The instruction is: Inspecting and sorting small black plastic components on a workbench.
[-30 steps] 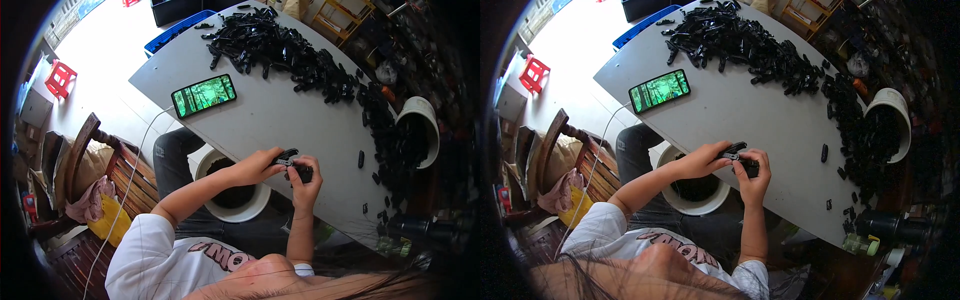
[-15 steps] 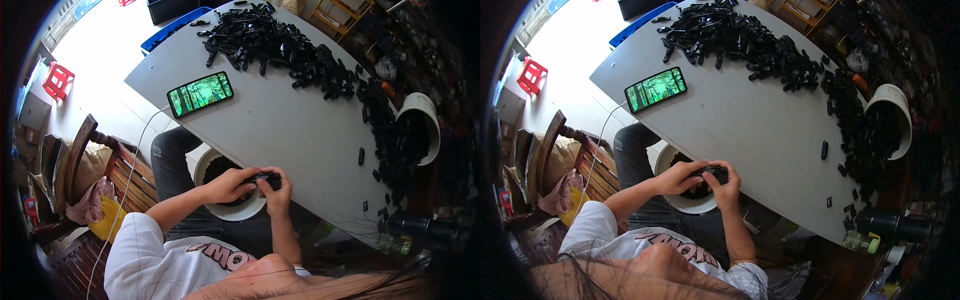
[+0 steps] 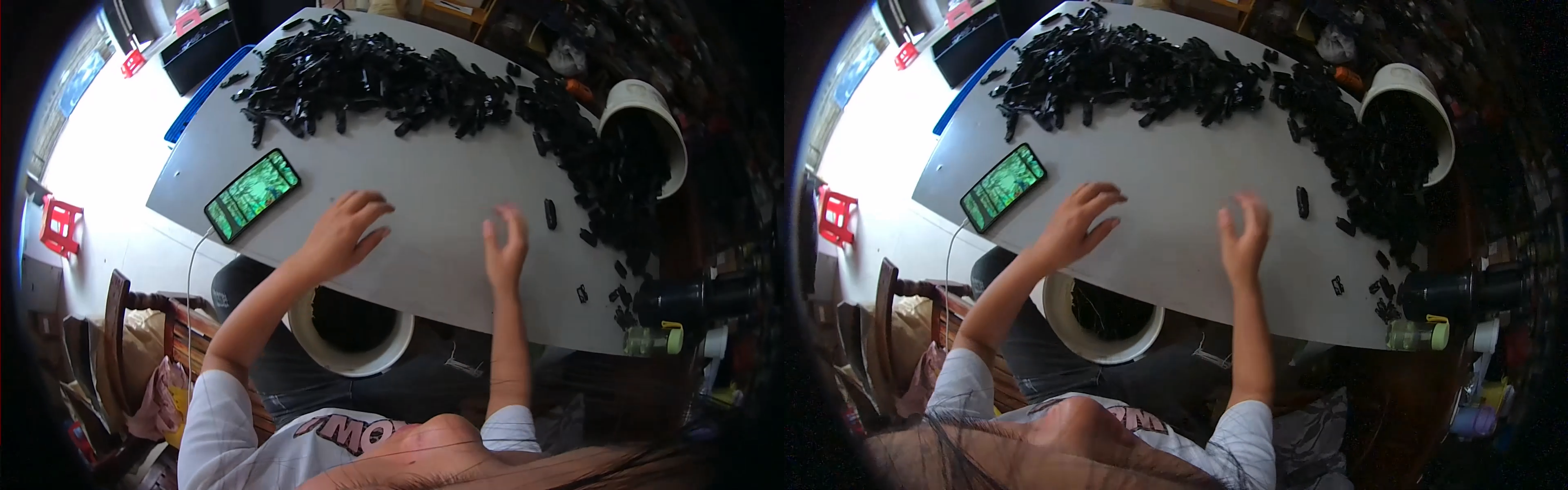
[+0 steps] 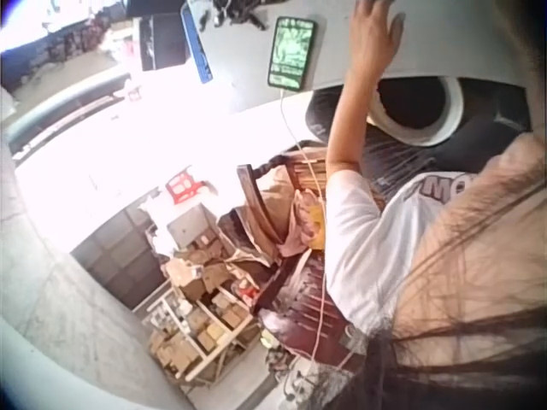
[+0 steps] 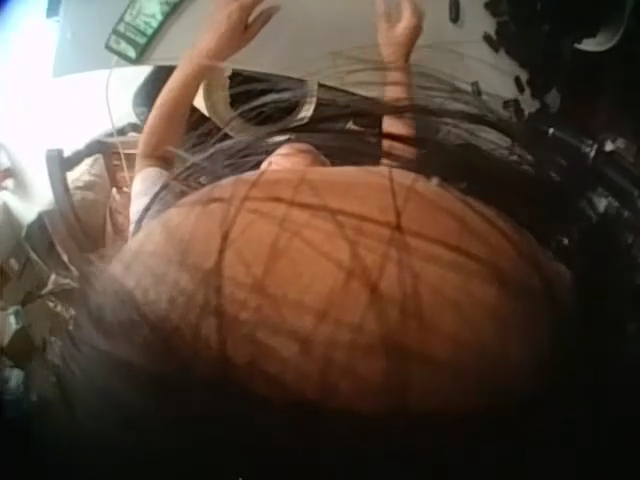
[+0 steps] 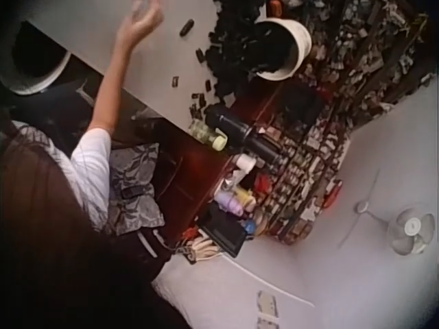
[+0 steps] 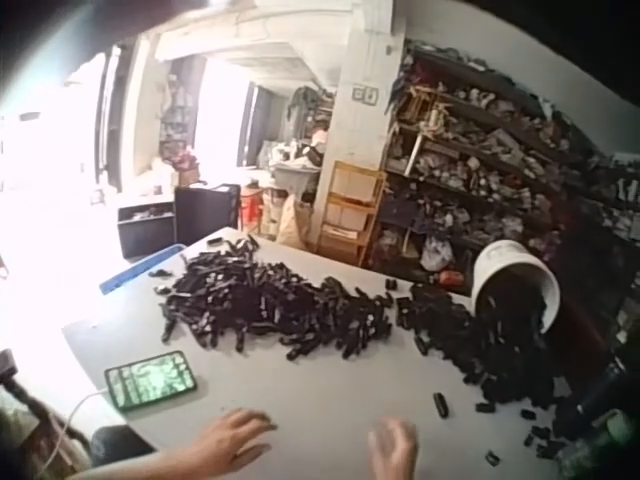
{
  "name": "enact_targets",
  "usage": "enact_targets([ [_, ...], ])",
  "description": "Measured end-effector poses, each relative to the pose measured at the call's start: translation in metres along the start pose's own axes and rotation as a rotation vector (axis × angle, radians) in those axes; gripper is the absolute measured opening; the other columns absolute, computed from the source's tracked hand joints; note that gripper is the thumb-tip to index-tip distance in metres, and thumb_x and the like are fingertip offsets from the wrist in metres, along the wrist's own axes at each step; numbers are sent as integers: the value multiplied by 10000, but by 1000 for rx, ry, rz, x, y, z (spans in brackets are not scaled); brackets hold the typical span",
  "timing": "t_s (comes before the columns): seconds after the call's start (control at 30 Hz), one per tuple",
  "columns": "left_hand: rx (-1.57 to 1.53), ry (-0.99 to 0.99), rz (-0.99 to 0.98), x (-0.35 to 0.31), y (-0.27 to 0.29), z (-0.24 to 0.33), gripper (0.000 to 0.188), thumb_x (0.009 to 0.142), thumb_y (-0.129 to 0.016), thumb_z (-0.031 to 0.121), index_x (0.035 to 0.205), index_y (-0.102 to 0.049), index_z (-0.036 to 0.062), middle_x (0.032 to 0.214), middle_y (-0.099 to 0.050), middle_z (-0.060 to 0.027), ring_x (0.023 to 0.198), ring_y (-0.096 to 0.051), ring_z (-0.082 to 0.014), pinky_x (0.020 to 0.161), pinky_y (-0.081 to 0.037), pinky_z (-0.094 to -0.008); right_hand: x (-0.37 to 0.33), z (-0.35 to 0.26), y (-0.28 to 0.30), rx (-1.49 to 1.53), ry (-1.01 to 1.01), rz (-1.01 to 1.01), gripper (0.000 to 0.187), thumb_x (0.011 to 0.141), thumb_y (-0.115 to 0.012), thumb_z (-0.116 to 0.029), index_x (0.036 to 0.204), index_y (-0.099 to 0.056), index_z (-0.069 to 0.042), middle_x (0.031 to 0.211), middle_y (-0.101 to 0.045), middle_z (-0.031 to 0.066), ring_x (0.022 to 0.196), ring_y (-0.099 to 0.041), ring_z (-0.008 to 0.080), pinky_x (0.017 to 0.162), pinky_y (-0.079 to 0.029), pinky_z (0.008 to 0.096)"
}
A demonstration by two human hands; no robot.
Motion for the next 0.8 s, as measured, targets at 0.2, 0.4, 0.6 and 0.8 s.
enact_targets([
  [0.2,238,-158,88,111,-45,-54,387,829,-615,252,1152,-525,59,1213,-484,-129,1151,-436,-308,944,-368,-392,81,109,10,-602,-336,57,587,860,-547,-445,1342,-407,-142,1411,-312,217,1288,-315,395,1011,-318,499],
  [0.4,490,-169,154,211,-74,-81,647,753,-667,449,1228,-496,44,1312,-419,-146,1273,-330,-305,1027,-273,-443,156,137,-32,-538,-224,37,623,869,-491,-507,1382,-356,-180,1420,-298,227,1297,-305,406,1026,-293,513],
  [0.6,616,-146,65,285,-108,-86,855,701,-607,652,1313,-438,80,1377,-362,-178,1327,-249,-369,1036,-197,-582,234,157,-35,-708,-262,68,625,875,-408,-582,1408,-308,-271,1473,-226,173,1365,-174,368,1025,-171,640],
  [0.8,639,-13,-62,318,-143,-93,886,645,-512,793,1364,-395,290,1424,-305,-184,1318,-221,-458,986,-157,-698,265,174,-34,-694,-497,-125,676,814,-382,-700,1401,-291,-376,1491,-218,106,1372,-101,405,1022,-92,678],
])
Point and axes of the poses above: each hand's wrist, its own x-axis towards the middle knuckle, its own y-axis out of the back of the hand, z = x × y, the point moved 2 cm from there along x, towards the middle knuckle
